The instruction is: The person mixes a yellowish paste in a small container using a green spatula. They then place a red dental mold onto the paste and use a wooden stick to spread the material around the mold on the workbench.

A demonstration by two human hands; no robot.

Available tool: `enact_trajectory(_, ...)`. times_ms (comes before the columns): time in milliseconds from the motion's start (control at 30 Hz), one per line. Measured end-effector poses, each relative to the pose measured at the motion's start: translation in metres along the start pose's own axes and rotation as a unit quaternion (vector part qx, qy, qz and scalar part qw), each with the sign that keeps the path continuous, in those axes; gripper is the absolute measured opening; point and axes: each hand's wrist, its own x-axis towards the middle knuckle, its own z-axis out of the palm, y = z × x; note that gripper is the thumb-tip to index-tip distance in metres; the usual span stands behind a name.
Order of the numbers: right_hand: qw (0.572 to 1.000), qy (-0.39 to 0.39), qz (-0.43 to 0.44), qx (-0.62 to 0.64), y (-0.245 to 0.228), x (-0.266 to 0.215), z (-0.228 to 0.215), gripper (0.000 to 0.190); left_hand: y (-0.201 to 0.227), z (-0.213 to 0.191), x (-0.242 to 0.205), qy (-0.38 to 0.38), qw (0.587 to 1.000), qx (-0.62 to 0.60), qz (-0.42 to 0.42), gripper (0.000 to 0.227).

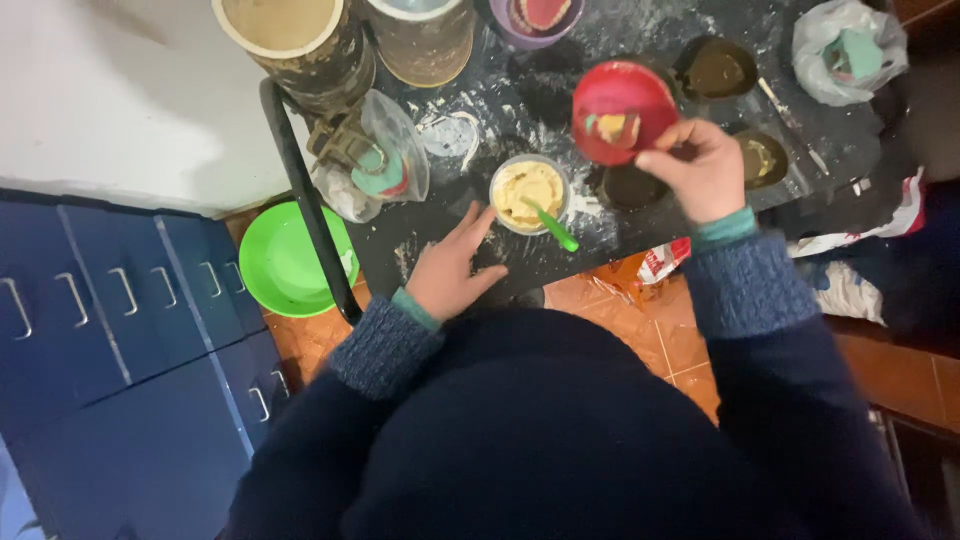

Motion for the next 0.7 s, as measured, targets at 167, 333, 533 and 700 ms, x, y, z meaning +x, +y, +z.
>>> enact_trajectory(167,0.999,0.019,-0.043,-0.018,0.028,0.083,-0.011,0.023,0.003,0.002,-0.008,0.005,0.999,-0.013,-0.043,0.082)
enact_trajectory(333,0.988,0.041,-0.147,-0.039,0.082,0.167,0.000,0.029,-0.004,0.011,-0.018,0.040,0.997,-0.007,-0.071,0.073)
enact_trajectory(533,0.995,0.081,-0.065,0.000,0.128,0.220,0.023,0.031,-0.008,0.015,-0.028,0.097,0.992,-0.001,-0.085,0.071)
enact_trajectory(700,0.996,0.064,-0.058,-0.006,0.144,0.227,0.019,0.041,-0.011,0.021,-0.031,0.119,0.989,-0.016,-0.089,0.069)
